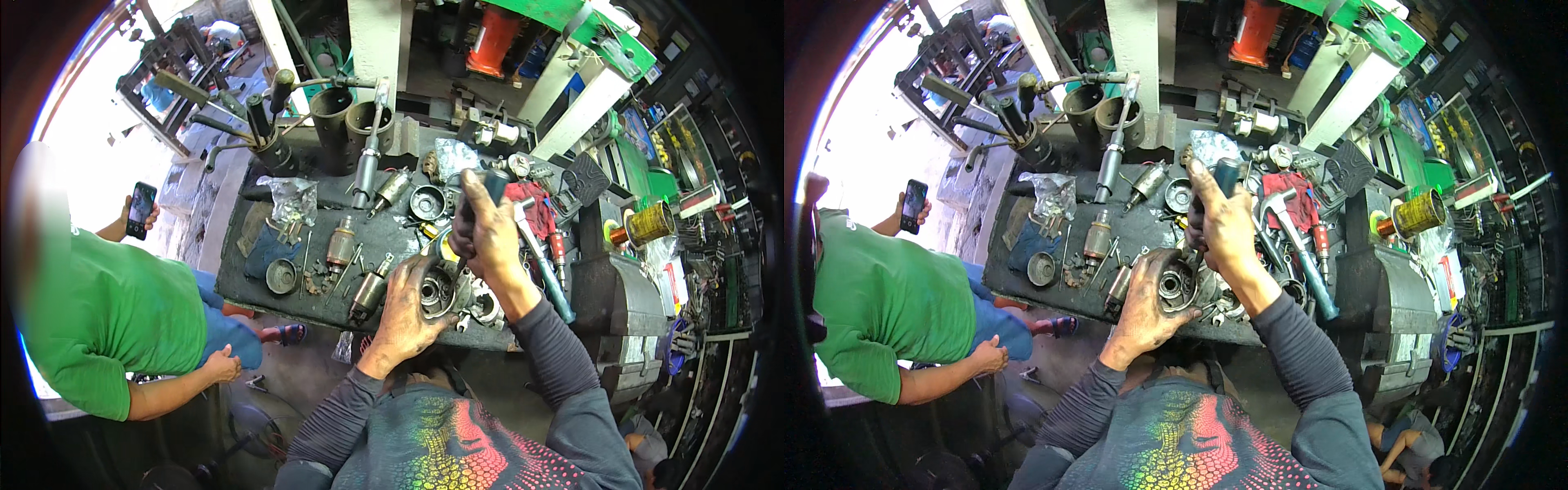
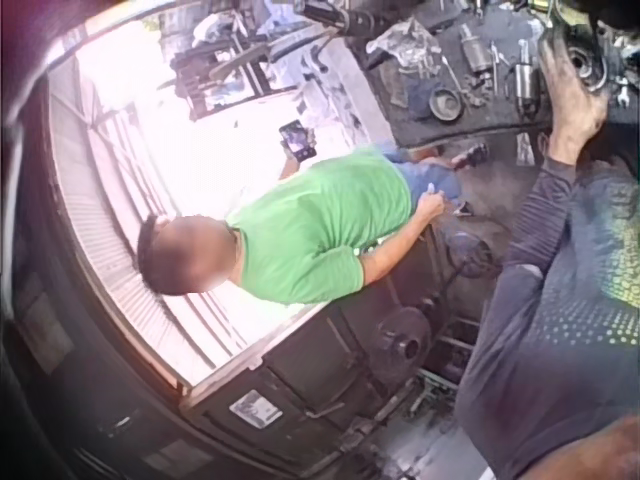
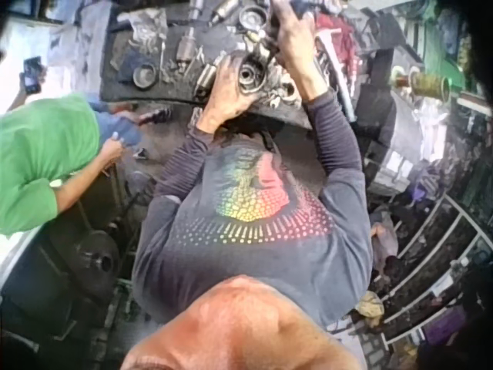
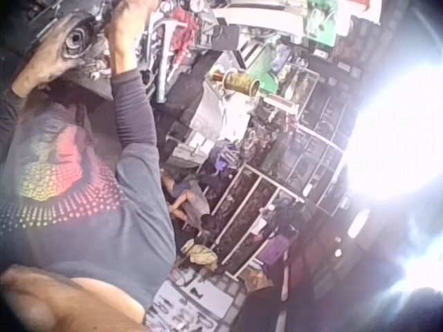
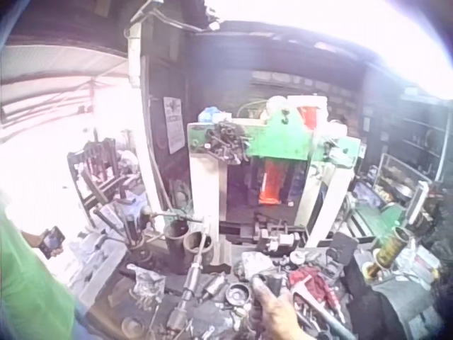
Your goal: The person works on a mechanical assembly at a cluttered workbench, using a hammer and wrench to adjust and remove components. They handle a cylindrical part and a metal plate, tapping and prying pieces apart while another person observes and uses a phone.
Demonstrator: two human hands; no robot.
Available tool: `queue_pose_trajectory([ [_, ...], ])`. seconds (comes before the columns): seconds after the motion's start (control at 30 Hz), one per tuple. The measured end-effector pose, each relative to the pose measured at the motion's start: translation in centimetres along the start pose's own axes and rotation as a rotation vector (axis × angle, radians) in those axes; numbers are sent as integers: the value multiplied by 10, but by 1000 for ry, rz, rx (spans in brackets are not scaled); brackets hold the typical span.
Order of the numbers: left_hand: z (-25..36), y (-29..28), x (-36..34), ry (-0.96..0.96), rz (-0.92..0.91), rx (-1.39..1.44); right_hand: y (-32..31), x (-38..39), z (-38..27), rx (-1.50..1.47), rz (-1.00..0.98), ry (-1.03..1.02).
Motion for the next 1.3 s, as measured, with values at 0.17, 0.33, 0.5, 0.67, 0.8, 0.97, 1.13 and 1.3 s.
queue_pose_trajectory([
  [0.17,-1,0,-1,-7,8,54,-7,-10,29,-158,89,190],
  [0.33,2,-2,-1,8,11,10,-11,22,-17,-172,-78,-296],
  [0.5,3,-2,-1,-25,19,56,-6,59,-17,-181,-242,-484],
  [0.67,1,-2,-1,9,-6,36,12,102,-21,265,-324,-895],
  [0.8,1,-1,-1,41,-12,20,21,87,-28,331,-267,-817],
  [0.97,0,-1,-1,1,13,50,7,9,-10,-24,-55,-235],
  [1.13,-2,1,-3,-27,-11,64,1,-11,22,-11,132,132],
  [1.3,4,0,-4,47,26,49,-9,19,-9,-63,71,-198],
])
Point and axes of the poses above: each hand's wrist, its own x-axis away from the middle knuckle, its own y-axis out of the palm, z = x × y, the point moved 8 cm from there along -x, towards the middle knuckle, and after that the axes turned 4 degrees about x, right-handed, at the moved point
